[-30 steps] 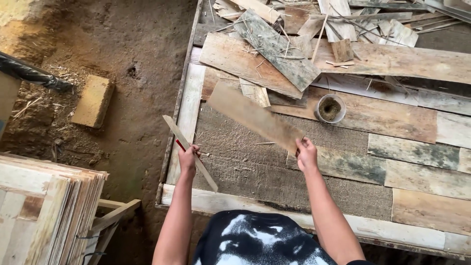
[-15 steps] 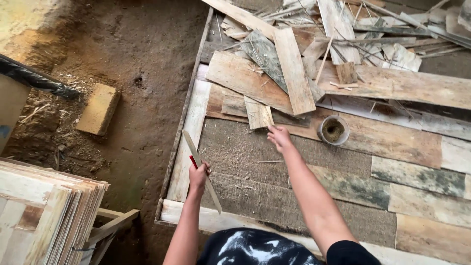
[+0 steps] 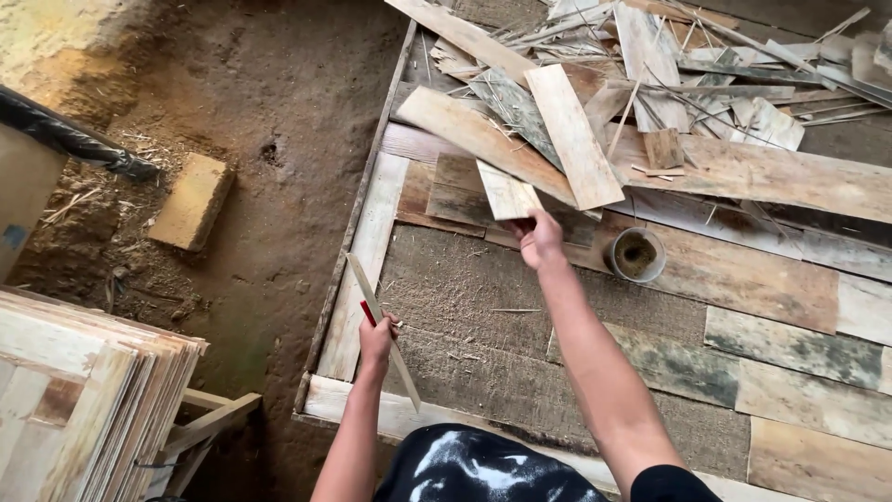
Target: The person arranges weathered wooden planks on a flat surface, picking up pieces from a pile and placing them in rows. The person uses a red-handled tool to adjust the position of the planks while building up a layered pattern.
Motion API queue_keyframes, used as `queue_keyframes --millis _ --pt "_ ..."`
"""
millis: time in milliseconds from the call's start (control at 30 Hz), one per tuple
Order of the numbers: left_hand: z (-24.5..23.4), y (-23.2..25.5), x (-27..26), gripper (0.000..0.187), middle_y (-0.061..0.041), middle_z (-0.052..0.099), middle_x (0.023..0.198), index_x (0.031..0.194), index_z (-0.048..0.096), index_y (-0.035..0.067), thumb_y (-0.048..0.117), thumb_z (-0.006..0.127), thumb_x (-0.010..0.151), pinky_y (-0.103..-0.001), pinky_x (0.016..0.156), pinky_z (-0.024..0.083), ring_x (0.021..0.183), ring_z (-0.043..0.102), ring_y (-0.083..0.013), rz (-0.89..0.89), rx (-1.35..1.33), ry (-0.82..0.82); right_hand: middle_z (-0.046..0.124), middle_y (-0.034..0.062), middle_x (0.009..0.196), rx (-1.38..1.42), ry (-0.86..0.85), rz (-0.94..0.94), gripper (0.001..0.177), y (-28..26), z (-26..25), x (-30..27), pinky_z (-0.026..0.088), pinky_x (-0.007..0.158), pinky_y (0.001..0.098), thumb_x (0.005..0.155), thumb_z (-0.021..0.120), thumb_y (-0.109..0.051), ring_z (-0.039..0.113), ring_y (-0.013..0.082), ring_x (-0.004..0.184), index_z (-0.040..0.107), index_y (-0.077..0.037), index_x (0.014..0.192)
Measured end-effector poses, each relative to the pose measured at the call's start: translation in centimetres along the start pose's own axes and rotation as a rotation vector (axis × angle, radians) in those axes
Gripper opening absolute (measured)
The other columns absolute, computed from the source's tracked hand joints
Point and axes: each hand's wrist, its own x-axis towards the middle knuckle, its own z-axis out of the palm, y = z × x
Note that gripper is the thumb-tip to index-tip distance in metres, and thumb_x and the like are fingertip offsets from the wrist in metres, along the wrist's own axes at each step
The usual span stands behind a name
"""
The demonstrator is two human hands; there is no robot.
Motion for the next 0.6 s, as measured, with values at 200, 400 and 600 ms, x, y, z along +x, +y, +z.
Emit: queue_keyframes --millis 200,400,600 --pt "0.0 0.8 -0.9 0.015 -0.009 0.065 0.070 0.083 0.058 0.006 -0.006 0.050 0.078 -0.024 0.046 0.043 0.048 0.054 -0.0128 0.032 -0.016 0.014 0.064 0.0137 0.099 -0.370 -0.097 -0.158 0.017 -5.7 -0.4 -10.3 0.064 0.077 0.0434 0.096 0.067 -0.009 0.070 0.0258 0.087 0.062 0.001 0.109" --pt "-0.7 1.3 -1.4 0.019 -0.009 0.061 0.067 0.081 0.064 0.005 -0.004 0.049 0.074 -0.025 0.047 0.044 0.049 0.056 -0.0151 0.055 0.002 0.028 0.069 0.0240 0.107 -1.038 0.015 -0.638 0.020 -1.9 -9.5 -12.6 0.059 0.085 0.0497 0.102 0.065 -0.017 0.069 0.0377 0.106 0.062 0.000 0.114" --pt "-0.8 1.4 -1.5 0.019 -0.012 0.069 0.088 0.088 0.058 0.008 -0.002 0.050 0.075 -0.025 0.053 0.048 0.059 0.062 -0.0145 0.067 0.012 0.003 0.069 0.0265 0.110 -0.816 0.175 -0.707 0.015 3.1 -20.0 -11.3 0.061 0.081 0.0492 0.110 0.059 -0.011 0.069 0.0344 0.101 0.062 0.002 0.117"
